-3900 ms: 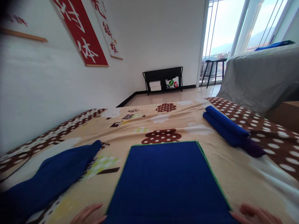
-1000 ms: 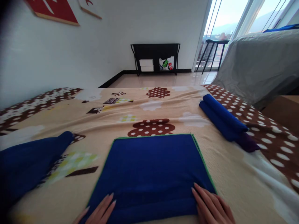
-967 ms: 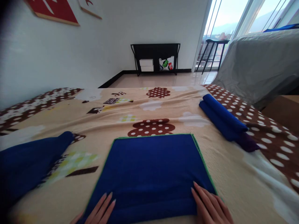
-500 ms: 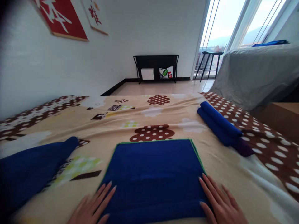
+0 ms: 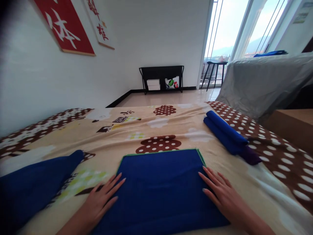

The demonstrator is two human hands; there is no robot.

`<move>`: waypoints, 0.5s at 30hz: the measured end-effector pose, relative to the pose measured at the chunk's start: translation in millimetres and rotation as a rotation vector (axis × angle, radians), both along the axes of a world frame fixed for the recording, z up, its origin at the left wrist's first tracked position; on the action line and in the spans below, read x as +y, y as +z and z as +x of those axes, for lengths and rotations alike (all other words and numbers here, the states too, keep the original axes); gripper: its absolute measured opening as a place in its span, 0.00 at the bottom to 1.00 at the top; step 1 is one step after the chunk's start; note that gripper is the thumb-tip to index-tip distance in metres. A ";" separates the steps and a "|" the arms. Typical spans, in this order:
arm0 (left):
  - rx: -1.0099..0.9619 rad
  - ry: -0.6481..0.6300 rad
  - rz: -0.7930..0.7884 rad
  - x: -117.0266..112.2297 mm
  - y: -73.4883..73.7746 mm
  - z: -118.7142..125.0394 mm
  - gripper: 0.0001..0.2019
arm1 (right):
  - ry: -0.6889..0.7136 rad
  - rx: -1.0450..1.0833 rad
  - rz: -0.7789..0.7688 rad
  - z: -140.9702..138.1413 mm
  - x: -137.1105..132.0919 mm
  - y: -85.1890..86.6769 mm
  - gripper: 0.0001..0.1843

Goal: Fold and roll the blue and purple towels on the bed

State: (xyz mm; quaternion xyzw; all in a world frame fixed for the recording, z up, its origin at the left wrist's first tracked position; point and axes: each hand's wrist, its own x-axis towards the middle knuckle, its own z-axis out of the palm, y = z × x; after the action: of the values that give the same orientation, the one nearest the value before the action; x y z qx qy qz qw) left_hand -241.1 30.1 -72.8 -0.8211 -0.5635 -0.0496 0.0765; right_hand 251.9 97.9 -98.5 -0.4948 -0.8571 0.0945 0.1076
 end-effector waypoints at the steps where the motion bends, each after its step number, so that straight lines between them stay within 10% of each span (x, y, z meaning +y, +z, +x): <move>1: 0.008 0.018 0.020 0.6 3.5 2.2 0.27 | 0.016 0.001 0.030 -3.0 -0.4 5.2 0.31; 8: 0.024 -0.447 -0.144 41.7 28.7 95.6 0.31 | 0.634 -0.002 -0.129 -104.2 20.6 47.1 0.32; 15: -0.034 -0.062 0.031 86.6 5.4 9.0 0.24 | 0.009 -0.040 0.083 -20.7 92.9 -1.7 0.30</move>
State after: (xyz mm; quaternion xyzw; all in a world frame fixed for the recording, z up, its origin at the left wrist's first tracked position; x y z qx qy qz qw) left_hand -232.0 116.7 -67.4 -0.8360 -0.5380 -0.0745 0.0783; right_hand 231.2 190.9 -100.2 -0.4878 -0.8645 0.0496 0.1106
